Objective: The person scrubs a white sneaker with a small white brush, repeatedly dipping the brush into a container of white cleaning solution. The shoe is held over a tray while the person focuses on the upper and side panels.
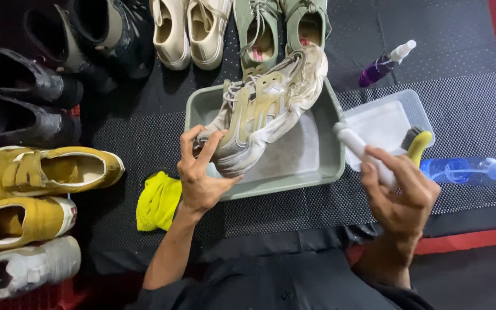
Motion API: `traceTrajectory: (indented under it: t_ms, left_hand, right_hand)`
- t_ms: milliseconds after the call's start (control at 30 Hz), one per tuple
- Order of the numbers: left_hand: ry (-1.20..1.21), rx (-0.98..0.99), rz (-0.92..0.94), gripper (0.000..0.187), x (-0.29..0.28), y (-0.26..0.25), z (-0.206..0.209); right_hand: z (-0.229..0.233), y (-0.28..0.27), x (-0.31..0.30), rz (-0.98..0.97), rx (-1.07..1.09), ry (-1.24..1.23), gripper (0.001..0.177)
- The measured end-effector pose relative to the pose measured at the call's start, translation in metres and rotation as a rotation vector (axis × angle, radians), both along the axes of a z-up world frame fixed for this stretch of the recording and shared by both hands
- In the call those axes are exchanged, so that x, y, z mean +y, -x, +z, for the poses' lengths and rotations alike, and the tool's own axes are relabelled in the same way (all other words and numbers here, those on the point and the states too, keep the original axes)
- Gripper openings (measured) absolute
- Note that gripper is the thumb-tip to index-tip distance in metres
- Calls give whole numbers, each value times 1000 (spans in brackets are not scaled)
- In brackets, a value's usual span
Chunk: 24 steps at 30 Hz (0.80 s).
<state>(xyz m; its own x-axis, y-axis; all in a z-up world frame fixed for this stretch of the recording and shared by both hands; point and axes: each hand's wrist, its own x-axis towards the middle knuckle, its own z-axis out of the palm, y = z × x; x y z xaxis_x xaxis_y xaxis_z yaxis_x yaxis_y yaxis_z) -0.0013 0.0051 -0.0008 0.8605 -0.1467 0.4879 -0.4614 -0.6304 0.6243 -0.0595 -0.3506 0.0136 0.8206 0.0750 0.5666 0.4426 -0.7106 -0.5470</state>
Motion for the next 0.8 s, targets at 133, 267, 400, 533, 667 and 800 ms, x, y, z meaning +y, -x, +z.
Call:
traceTrajectory:
  t_ms: [133,267,400,533,667,800]
  left_hand:
    - [29,-8,-2,89,-1,-1,1]
    - [170,-47,22,87,-6,-5,6]
    - [164,-73,16,85,-8,-13,13]
    - [157,-77,-18,88,-7,-24,16]
    - [125,-90,-5,86,-4,-31,13]
    - [165,-64,-11,84,-1,-31,12]
  right_hand:
    - [1,-1,29,88,-25,-46,17]
    - [14,-3,58,119,39,-157,22]
    - [40,-14,81,151,33,-110,25]
    - [36,-21,92,117,-6,-101,22]
    - [29,-34,102,135,-16,-102,29]
    - [19,-41,104,155,-27,0,27]
